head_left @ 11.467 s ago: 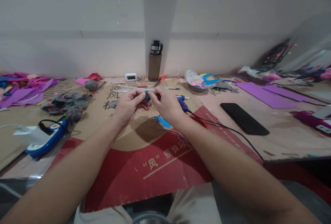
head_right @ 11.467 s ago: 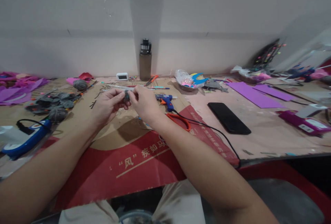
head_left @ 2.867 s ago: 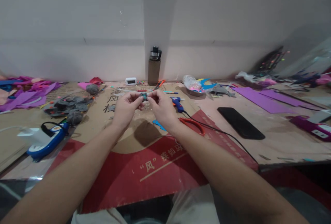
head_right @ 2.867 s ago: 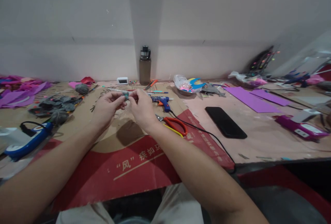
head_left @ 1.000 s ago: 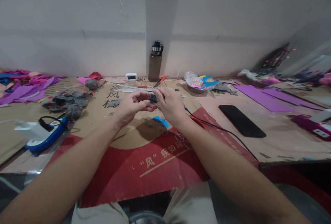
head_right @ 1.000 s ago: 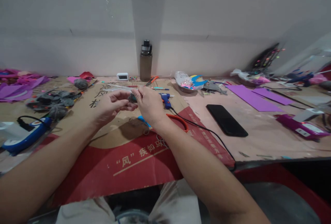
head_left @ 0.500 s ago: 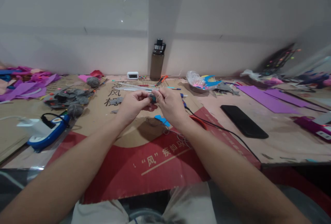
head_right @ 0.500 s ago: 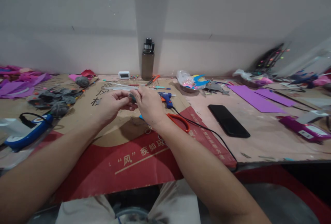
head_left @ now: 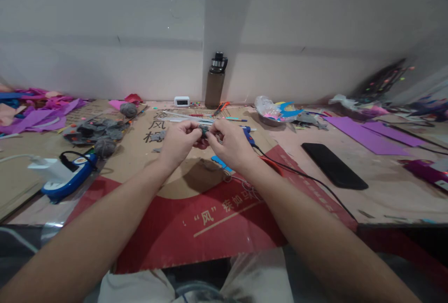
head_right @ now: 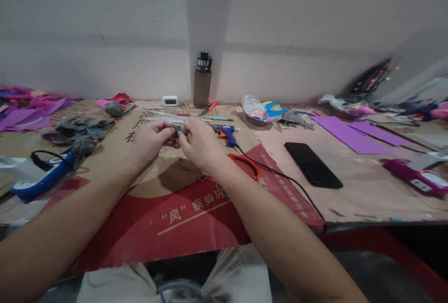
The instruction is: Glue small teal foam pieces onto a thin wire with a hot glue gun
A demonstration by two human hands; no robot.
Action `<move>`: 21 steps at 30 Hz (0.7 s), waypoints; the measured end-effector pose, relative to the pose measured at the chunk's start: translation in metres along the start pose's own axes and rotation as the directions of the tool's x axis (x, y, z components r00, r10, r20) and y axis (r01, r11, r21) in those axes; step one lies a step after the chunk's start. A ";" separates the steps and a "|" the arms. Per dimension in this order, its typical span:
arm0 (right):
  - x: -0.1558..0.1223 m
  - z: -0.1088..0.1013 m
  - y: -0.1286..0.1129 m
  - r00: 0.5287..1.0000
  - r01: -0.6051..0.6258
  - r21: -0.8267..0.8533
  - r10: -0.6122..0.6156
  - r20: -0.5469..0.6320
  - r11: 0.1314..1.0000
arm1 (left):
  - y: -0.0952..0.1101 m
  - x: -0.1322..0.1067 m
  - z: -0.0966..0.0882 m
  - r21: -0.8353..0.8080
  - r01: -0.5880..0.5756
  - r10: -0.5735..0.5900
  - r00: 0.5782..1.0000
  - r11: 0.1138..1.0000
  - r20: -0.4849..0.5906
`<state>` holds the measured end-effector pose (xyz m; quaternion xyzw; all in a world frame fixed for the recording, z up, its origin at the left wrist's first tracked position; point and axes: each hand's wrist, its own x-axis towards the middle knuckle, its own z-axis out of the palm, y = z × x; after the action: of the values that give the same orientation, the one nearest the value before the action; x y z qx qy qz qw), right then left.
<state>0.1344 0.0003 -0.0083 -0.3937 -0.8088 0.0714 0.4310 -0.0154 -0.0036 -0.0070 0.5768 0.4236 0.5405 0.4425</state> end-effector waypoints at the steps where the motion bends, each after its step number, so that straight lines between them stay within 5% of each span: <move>1: 0.000 0.001 0.000 1.000 -0.001 -0.005 0.001 -0.007 1.000 | 0.000 0.000 0.000 0.003 0.004 -0.004 1.000 1.000 0.000; 15: -0.001 0.002 0.005 0.996 -0.004 -0.042 0.000 -0.084 0.999 | 0.003 -0.005 0.001 0.046 -0.016 0.012 0.998 0.999 0.069; 21: -0.001 -0.002 0.005 0.989 -0.112 0.046 0.116 -0.096 0.993 | 0.009 -0.003 -0.003 0.040 -0.023 0.015 0.982 0.999 0.190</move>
<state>0.1397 0.0028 -0.0099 -0.4335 -0.7610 0.0930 0.4735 -0.0186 -0.0084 0.0010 0.6389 0.3853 0.4783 0.4632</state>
